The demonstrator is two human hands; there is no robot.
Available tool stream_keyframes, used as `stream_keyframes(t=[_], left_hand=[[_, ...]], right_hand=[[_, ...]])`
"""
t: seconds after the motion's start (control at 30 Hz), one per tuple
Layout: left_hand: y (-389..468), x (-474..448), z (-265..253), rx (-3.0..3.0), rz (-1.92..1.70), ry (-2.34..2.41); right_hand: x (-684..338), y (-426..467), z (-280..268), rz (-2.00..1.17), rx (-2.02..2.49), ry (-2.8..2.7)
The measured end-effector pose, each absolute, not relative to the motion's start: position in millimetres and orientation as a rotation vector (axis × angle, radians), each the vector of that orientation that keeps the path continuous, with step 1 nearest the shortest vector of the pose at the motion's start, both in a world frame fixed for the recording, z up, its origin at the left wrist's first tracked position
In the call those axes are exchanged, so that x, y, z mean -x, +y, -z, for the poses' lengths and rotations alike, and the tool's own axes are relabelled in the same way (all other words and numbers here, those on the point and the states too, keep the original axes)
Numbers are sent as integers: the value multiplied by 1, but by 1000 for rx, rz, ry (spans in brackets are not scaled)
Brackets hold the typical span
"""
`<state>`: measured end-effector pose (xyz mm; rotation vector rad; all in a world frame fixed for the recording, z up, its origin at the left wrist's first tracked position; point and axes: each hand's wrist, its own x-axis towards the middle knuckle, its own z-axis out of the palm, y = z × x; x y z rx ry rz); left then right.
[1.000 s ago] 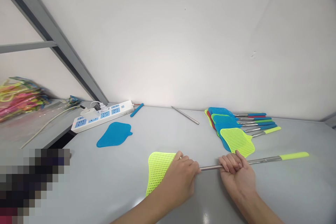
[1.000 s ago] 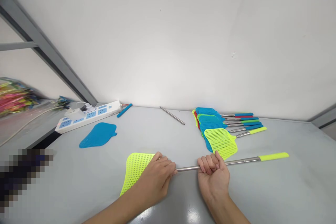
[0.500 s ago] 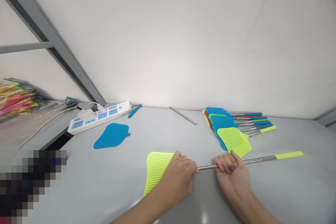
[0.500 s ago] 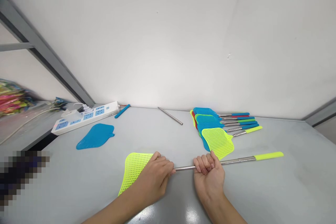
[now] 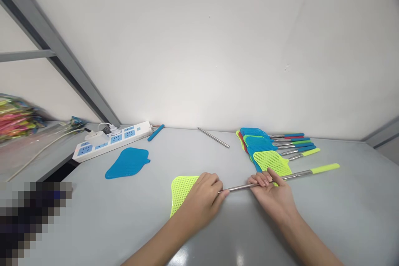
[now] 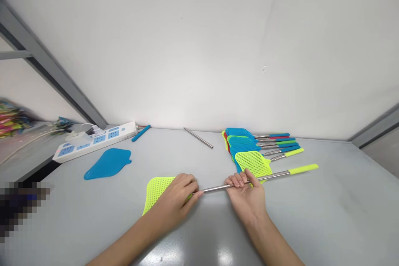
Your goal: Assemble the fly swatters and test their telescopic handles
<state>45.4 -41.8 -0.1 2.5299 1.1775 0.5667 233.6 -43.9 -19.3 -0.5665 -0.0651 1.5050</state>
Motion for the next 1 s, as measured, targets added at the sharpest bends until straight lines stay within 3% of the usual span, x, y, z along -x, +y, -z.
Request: stream_keyframes(t=[0.47,0.77,1.0], left_hand=[[-33,-41,-4,-2592,-652,1273],[-19,-32,16,-2294,-802,1697],[-19,-34,19,-2202,-818,1606]], right_hand=[[-259,-33,14,-1400,545,-63],[-267,-29,19,-1402,501,105],[-267,-29,15,-1397,494,96]])
